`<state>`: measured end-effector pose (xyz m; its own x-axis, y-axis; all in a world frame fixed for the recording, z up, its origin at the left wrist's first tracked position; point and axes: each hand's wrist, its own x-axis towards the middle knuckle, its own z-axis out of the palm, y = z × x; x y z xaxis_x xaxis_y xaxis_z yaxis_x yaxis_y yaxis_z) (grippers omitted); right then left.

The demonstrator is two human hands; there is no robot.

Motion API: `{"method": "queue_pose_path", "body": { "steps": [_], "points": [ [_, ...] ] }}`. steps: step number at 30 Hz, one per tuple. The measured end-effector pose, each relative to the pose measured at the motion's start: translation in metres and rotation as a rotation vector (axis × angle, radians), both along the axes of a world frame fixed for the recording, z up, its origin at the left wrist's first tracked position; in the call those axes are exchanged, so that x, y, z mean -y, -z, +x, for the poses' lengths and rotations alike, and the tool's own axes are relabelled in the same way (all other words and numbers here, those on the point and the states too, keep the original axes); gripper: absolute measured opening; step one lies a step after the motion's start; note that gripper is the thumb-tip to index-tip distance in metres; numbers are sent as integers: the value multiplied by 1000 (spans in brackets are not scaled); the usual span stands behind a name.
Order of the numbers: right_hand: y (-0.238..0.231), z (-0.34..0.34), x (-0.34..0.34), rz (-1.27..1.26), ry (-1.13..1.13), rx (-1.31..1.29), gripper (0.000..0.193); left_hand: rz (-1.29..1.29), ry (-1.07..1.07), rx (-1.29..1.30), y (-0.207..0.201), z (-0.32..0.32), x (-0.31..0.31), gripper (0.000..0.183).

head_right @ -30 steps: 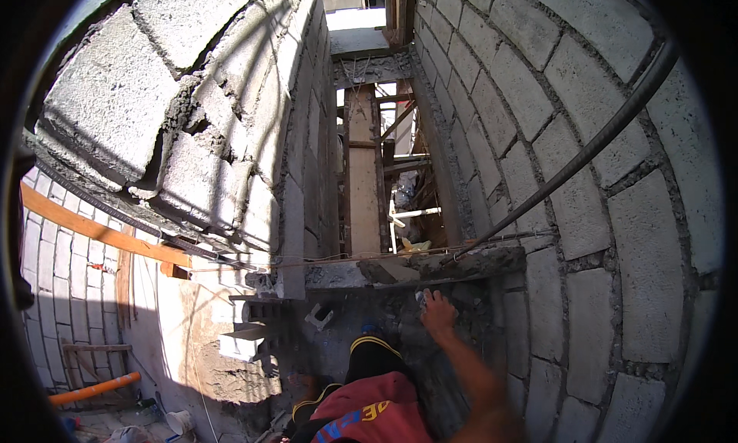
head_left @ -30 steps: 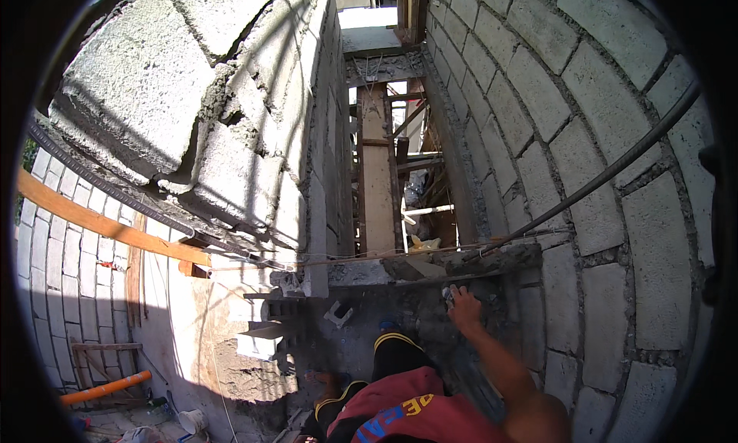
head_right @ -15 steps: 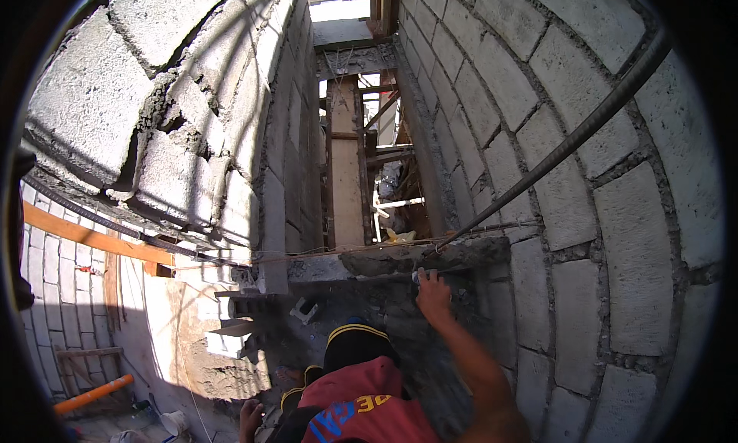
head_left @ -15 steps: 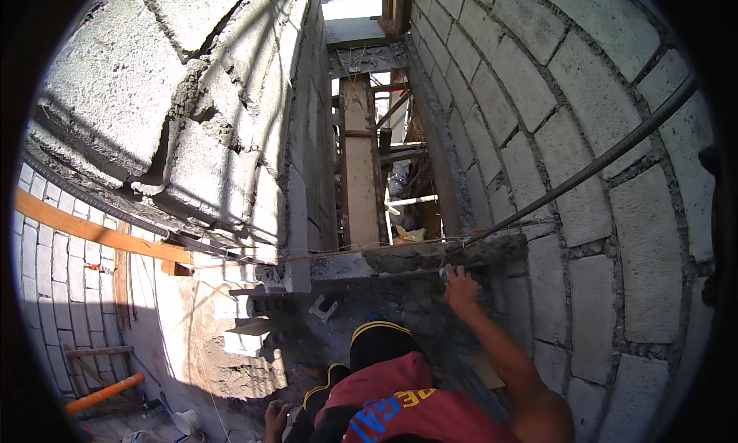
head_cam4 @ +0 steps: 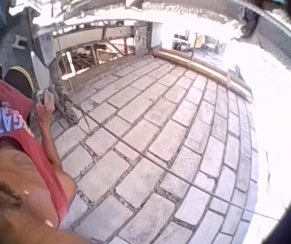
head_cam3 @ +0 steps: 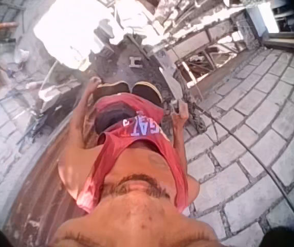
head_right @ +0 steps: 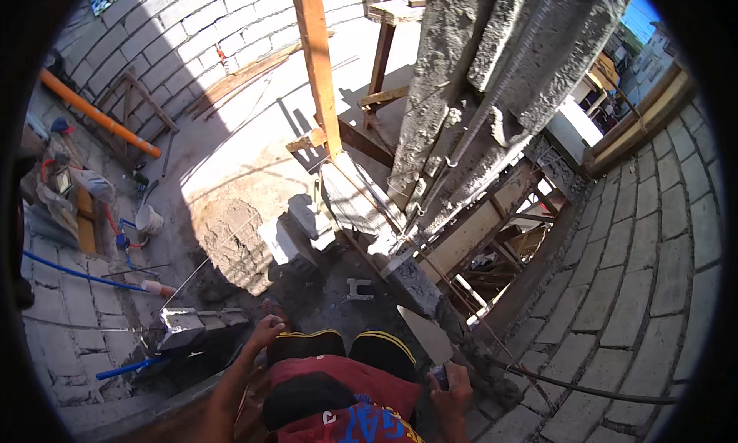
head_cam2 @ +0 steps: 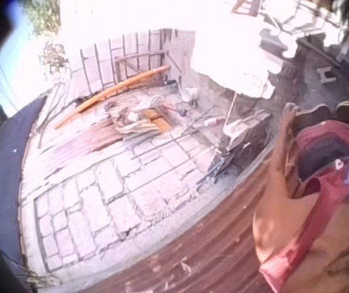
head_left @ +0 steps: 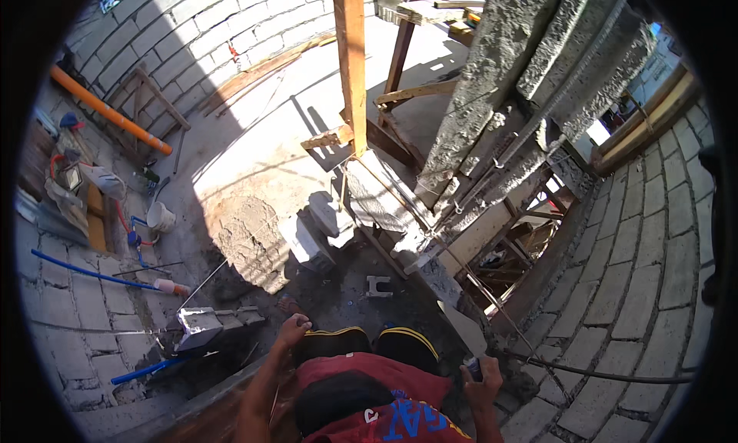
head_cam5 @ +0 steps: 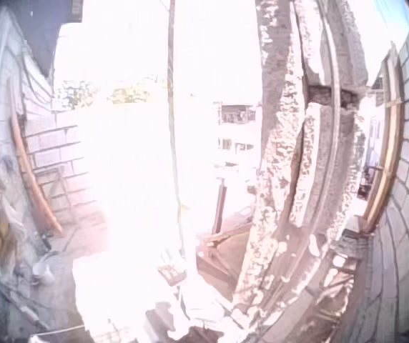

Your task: The person scoops wet cement with a trowel and applies it to the top of a partially built cinder block wall. They then pick up a concrete block, place it on the mortar, and adjust its position to align with the wall.

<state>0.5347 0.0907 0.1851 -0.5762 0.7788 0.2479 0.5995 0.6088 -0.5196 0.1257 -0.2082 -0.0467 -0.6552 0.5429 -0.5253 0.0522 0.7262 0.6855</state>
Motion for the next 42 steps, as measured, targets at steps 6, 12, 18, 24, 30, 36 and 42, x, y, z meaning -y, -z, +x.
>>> {"method": "queue_pose_path", "body": {
  "steps": [6,12,18,24,30,36,42],
  "points": [
    [35,-271,74,-242,-491,-253,30,244,-138,171,64,43,-5,36],
    [266,-415,177,-613,-601,242,18,222,-825,82,110,3,23,35],
    [460,-490,168,-304,-636,1004,44,311,-1095,49,231,-107,58,30],
    [614,-721,314,-794,-677,388,51,474,-1558,289,282,-145,88,34],
    [689,-771,372,-657,-635,860,62,323,-1768,413,264,-142,121,44],
    [680,-610,284,-598,-454,903,64,307,-1734,452,271,-158,118,45],
    [749,-595,330,-838,-246,701,53,383,-1810,473,289,-146,120,45]
  ]
}}
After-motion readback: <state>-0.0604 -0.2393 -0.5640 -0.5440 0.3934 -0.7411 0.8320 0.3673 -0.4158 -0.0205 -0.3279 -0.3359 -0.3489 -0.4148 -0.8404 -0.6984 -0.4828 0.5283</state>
